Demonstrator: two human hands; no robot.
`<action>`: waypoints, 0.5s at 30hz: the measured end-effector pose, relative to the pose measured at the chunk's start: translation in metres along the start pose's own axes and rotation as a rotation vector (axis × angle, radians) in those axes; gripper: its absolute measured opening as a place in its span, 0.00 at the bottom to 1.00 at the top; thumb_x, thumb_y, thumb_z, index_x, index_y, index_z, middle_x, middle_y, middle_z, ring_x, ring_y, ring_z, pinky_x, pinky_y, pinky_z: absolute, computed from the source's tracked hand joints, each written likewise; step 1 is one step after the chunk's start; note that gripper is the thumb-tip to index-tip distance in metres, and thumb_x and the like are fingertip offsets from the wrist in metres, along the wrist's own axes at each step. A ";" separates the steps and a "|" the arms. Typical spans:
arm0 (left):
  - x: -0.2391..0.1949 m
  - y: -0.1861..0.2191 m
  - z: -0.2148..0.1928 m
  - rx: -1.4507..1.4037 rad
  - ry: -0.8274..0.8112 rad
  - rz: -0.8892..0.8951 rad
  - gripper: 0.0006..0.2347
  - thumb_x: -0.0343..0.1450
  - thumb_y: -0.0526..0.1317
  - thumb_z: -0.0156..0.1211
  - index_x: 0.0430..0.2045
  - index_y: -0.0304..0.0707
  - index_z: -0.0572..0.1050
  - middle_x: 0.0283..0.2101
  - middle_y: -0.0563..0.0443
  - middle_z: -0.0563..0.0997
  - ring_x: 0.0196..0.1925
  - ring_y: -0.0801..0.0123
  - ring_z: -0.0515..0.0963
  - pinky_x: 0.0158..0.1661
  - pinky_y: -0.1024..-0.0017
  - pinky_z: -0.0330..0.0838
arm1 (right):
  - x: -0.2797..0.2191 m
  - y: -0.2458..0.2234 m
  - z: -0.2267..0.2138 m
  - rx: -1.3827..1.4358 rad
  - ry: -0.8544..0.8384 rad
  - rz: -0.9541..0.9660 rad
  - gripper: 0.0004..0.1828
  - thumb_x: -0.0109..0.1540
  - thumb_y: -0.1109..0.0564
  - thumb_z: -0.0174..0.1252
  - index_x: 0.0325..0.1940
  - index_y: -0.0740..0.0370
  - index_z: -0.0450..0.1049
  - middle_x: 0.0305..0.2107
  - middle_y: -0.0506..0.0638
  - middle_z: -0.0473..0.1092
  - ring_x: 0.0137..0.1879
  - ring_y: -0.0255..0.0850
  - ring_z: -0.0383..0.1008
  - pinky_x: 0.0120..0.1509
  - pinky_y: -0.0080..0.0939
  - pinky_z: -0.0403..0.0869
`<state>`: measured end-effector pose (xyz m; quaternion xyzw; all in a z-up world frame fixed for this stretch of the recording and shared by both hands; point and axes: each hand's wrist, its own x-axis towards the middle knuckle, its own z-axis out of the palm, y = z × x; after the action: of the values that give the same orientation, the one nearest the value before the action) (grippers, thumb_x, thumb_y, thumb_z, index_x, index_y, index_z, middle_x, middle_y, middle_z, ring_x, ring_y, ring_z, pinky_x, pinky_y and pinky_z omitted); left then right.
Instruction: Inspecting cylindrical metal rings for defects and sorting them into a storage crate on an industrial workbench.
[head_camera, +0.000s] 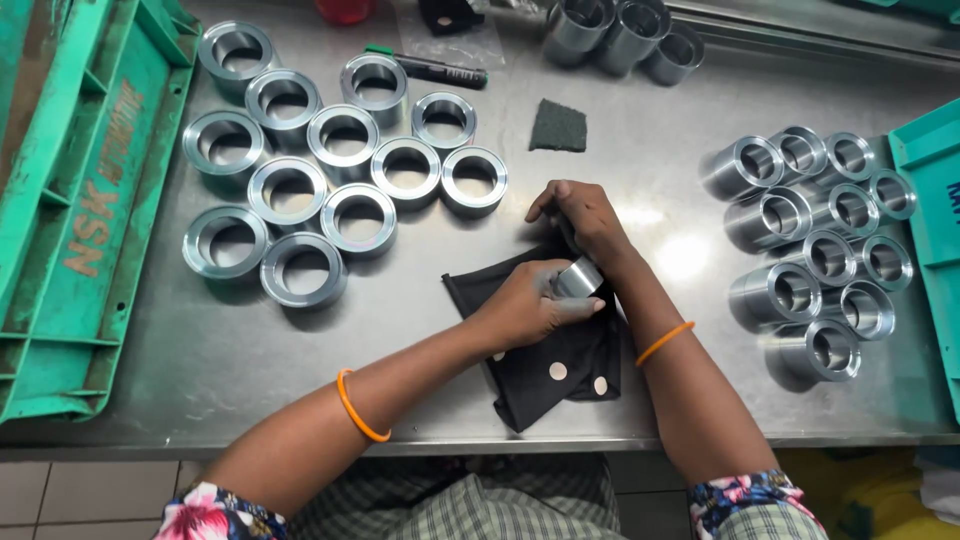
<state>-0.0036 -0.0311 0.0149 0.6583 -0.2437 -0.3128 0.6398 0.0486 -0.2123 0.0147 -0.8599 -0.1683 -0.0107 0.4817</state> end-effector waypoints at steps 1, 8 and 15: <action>-0.001 -0.001 0.001 0.001 -0.005 -0.042 0.12 0.70 0.42 0.70 0.33 0.29 0.78 0.34 0.42 0.81 0.37 0.60 0.79 0.39 0.66 0.74 | -0.002 0.004 0.002 0.136 0.018 0.049 0.33 0.74 0.37 0.40 0.38 0.62 0.81 0.28 0.57 0.73 0.37 0.51 0.69 0.46 0.46 0.70; 0.001 -0.009 0.000 -0.134 0.060 0.260 0.12 0.64 0.37 0.65 0.38 0.33 0.76 0.37 0.53 0.81 0.38 0.74 0.82 0.40 0.73 0.76 | 0.006 -0.061 0.012 -0.354 -0.151 -0.311 0.33 0.69 0.31 0.50 0.42 0.65 0.80 0.34 0.57 0.76 0.40 0.46 0.74 0.45 0.41 0.71; 0.023 -0.039 0.004 0.045 0.042 0.202 0.11 0.67 0.41 0.67 0.36 0.31 0.79 0.36 0.47 0.84 0.38 0.67 0.82 0.42 0.69 0.77 | 0.004 -0.040 0.004 -0.010 0.058 -0.079 0.32 0.73 0.36 0.41 0.42 0.65 0.79 0.34 0.55 0.75 0.41 0.44 0.73 0.49 0.39 0.71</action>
<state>0.0060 -0.0482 -0.0263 0.6508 -0.3024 -0.2274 0.6583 0.0399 -0.1886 0.0459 -0.8544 -0.1882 -0.0556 0.4812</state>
